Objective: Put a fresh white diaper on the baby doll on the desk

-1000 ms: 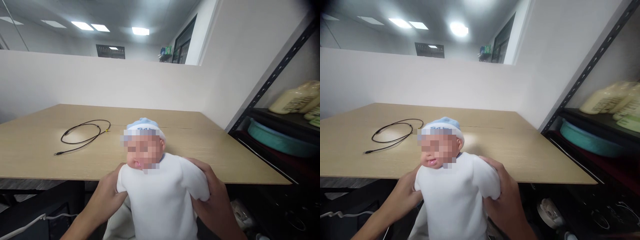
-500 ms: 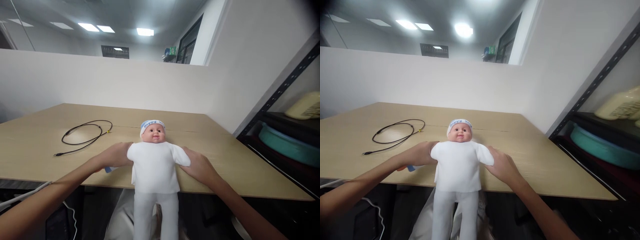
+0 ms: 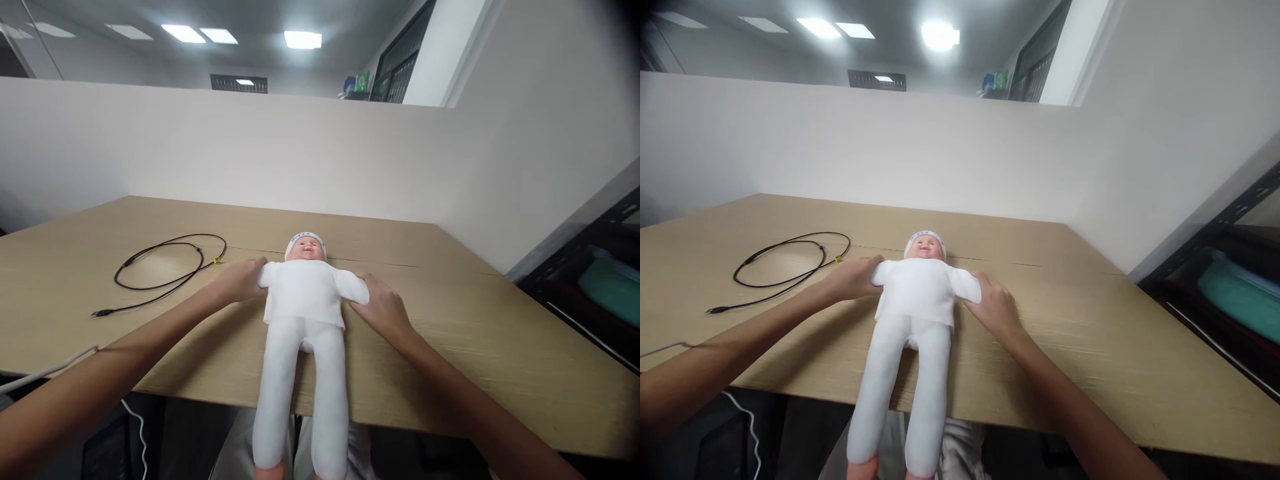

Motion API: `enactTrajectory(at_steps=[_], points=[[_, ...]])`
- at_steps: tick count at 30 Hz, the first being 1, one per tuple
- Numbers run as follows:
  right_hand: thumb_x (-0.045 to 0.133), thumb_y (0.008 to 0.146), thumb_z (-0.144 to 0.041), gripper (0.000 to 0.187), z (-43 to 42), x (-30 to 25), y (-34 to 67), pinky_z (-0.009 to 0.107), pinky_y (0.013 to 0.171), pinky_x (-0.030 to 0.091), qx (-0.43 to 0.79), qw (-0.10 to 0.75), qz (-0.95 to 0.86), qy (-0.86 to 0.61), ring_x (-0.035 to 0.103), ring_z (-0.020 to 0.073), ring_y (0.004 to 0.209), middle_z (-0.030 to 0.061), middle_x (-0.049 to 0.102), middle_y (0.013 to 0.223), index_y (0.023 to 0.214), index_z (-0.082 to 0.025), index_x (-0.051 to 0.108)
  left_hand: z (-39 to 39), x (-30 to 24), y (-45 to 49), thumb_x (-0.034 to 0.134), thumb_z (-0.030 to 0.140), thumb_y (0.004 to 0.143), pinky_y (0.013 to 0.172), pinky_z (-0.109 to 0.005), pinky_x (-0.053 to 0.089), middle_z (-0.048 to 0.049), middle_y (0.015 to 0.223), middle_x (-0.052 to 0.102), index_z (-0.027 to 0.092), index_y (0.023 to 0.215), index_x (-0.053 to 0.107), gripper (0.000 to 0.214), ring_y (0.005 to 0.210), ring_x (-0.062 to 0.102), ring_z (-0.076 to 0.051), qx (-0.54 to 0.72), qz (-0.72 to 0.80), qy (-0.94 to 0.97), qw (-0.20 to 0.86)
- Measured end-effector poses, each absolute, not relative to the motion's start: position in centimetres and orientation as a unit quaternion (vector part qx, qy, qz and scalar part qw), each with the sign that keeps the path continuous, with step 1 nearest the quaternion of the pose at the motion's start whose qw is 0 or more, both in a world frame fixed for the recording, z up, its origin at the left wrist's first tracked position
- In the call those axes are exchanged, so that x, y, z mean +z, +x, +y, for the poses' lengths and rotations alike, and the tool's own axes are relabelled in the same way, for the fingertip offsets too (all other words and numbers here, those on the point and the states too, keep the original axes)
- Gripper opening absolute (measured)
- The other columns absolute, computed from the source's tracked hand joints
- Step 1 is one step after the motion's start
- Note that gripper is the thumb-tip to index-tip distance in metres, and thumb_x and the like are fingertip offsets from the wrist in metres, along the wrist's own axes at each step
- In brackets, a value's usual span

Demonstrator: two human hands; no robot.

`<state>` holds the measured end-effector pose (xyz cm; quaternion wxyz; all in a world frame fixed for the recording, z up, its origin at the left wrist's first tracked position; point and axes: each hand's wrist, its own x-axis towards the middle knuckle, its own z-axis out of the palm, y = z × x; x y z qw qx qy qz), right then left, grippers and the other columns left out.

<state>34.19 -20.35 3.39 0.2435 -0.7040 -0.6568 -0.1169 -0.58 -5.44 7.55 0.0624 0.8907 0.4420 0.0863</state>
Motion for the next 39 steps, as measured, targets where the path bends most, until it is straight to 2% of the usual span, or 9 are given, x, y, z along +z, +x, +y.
enactTrajectory(at_steps=[3, 7, 10, 13, 17, 21, 27, 34, 39], points=[[0.076, 0.090, -0.027, 0.042, -18.7, 2.4, 35.0, 0.036, 0.077, 0.051, -0.135, 0.255, -0.657, -0.696, 0.077, 0.0332, 0.098, 0.0097, 0.082, 0.113, 0.130, -0.025, 0.068, -4.4, 6.2, -0.3, 0.066, 0.051, 0.090, 0.067, -0.037, 0.046, -0.0137, 0.110, 0.083, 0.024, 0.119, 0.065, 0.040, 0.092, 0.078, -0.037, 0.106, 0.453, 0.885, 0.025], [0.076, 0.088, -0.029, 0.048, -16.8, 1.4, 35.9, 0.039, 0.082, 0.056, -0.150, 0.279, -0.656, -0.685, 0.077, 0.0347, 0.103, 0.0102, 0.082, 0.120, 0.135, -0.024, 0.064, -2.9, 4.9, 0.1, 0.064, 0.047, 0.095, 0.074, -0.039, 0.048, -0.0124, 0.115, 0.082, 0.024, 0.127, 0.063, 0.039, 0.097, 0.078, -0.037, 0.140, 0.452, 0.881, -0.006], [0.074, 0.089, -0.030, 0.050, -15.5, 1.0, 36.6, 0.042, 0.086, 0.059, -0.156, 0.296, -0.653, -0.680, 0.077, 0.0356, 0.108, 0.0117, 0.080, 0.126, 0.137, -0.024, 0.061, -1.6, 4.0, 0.6, 0.063, 0.040, 0.098, 0.086, -0.042, 0.051, -0.0125, 0.126, 0.080, 0.024, 0.131, 0.063, 0.037, 0.108, 0.076, -0.036, 0.171, 0.444, 0.879, -0.026], [0.072, 0.089, -0.030, 0.047, -14.1, 0.8, 37.6, 0.045, 0.089, 0.059, -0.164, 0.299, -0.651, -0.678, 0.075, 0.0372, 0.109, 0.0144, 0.080, 0.123, 0.134, -0.021, 0.063, -0.1, 3.0, 1.4, 0.063, 0.035, 0.097, 0.096, -0.045, 0.050, -0.0146, 0.127, 0.079, 0.021, 0.129, 0.064, 0.035, 0.112, 0.075, -0.037, 0.196, 0.440, 0.875, -0.045], [0.067, 0.092, -0.030, 0.040, -11.7, 1.0, 39.0, 0.047, 0.092, 0.058, -0.169, 0.280, -0.660, -0.676, 0.074, 0.0373, 0.107, 0.0157, 0.079, 0.120, 0.130, -0.019, 0.065, 2.3, 1.6, 2.8, 0.063, 0.037, 0.099, 0.098, -0.048, 0.049, -0.0157, 0.122, 0.079, 0.019, 0.128, 0.064, 0.035, 0.109, 0.073, -0.038, 0.226, 0.437, 0.868, -0.063], [0.059, 0.096, -0.028, 0.039, -8.8, 1.4, 40.2, 0.048, 0.097, 0.054, -0.162, 0.252, -0.679, -0.670, 0.071, 0.0366, 0.111, 0.0160, 0.078, 0.120, 0.132, -0.017, 0.066, 5.2, 0.8, 4.1, 0.063, 0.040, 0.100, 0.099, -0.049, 0.047, -0.0169, 0.125, 0.077, 0.020, 0.130, 0.064, 0.036, 0.110, 0.070, -0.038, 0.248, 0.435, 0.862, -0.076], [0.057, 0.098, -0.033, 0.037, -4.6, 1.3, 42.0, 0.048, 0.091, 0.050, -0.153, 0.226, -0.691, -0.669, 0.068, 0.0378, 0.105, 0.0156, 0.077, 0.114, 0.128, -0.017, 0.072, 10.1, 0.5, 5.8, 0.064, 0.045, 0.101, 0.100, -0.050, 0.045, -0.0186, 0.128, 0.075, 0.019, 0.134, 0.064, 0.042, 0.116, 0.067, -0.041, 0.255, 0.433, 0.861, -0.078], [0.058, 0.099, -0.038, 0.036, -1.5, 1.2, 43.5, 0.047, 0.094, 0.050, -0.114, 0.235, -0.705, -0.660, 0.071, 0.0369, 0.109, 0.0126, 0.079, 0.122, 0.129, -0.022, 0.072, 13.4, 0.2, 6.7, 0.067, 0.046, 0.100, 0.093, -0.047, 0.050, -0.0157, 0.126, 0.077, 0.019, 0.135, 0.062, 0.044, 0.113, 0.071, -0.038, 0.246, 0.429, 0.868, -0.038], [0.060, 0.098, -0.040, 0.041, -1.7, 0.8, 44.0, 0.051, 0.100, 0.053, -0.094, 0.271, -0.710, -0.643, 0.071, 0.0390, 0.115, 0.0150, 0.077, 0.129, 0.133, -0.020, 0.067, 13.0, 0.0, 5.9, 0.063, 0.048, 0.103, 0.103, -0.048, 0.051, -0.0150, 0.138, 0.075, 0.021, 0.147, 0.057, 0.051, 0.121, 0.069, -0.038, 0.250, 0.410, 0.877, -0.006]])
